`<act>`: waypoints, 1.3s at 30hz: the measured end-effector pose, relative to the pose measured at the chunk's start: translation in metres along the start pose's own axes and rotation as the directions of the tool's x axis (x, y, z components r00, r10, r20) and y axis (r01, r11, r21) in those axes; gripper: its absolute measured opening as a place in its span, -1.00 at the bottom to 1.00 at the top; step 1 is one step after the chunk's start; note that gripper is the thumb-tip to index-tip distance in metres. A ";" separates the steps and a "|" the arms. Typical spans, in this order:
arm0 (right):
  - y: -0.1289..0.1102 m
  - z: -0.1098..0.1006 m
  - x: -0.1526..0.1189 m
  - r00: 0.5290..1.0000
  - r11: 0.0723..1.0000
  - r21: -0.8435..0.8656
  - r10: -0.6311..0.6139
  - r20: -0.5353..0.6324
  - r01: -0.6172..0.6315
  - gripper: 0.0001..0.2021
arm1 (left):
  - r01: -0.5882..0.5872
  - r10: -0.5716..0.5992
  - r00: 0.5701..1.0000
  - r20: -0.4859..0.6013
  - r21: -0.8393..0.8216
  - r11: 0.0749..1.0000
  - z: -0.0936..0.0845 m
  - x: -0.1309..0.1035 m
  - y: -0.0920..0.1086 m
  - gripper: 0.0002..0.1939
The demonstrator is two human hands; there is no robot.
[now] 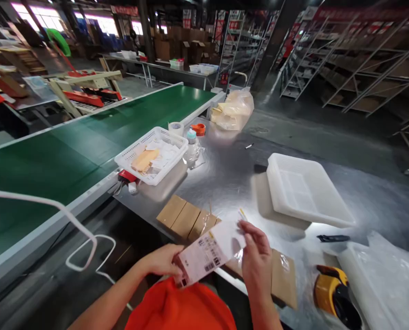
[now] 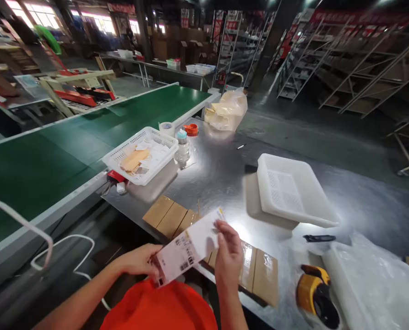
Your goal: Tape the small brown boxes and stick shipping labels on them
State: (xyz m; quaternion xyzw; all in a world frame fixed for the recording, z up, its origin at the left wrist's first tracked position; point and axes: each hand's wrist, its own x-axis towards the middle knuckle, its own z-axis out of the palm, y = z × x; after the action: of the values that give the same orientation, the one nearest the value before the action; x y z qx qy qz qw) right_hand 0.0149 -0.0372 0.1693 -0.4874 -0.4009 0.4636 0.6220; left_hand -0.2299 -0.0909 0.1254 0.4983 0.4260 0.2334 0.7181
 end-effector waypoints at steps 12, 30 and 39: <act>0.002 0.054 -0.010 0.977 0.950 -0.253 -0.146 0.152 0.181 -0.69 | -0.014 0.004 0.999 -0.035 -0.287 0.958 -0.010 0.004 0.026 -0.47; 0.067 0.172 0.038 0.853 0.883 -0.256 0.455 0.257 -0.394 -0.67 | -0.144 -0.159 0.527 -0.835 -0.272 0.951 -0.083 -0.091 -0.031 -0.32; 0.068 0.328 0.040 0.664 0.813 -0.148 0.551 0.505 -0.563 -0.86 | -0.294 -0.308 0.380 -0.872 -0.430 0.854 -0.076 -0.122 -0.047 -0.32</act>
State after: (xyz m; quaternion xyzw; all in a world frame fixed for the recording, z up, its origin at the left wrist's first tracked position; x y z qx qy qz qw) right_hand -0.2999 0.0848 0.1711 -0.4336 -0.3821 0.7503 0.3210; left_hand -0.3628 -0.1627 0.1179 0.0652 0.6735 0.5729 0.4626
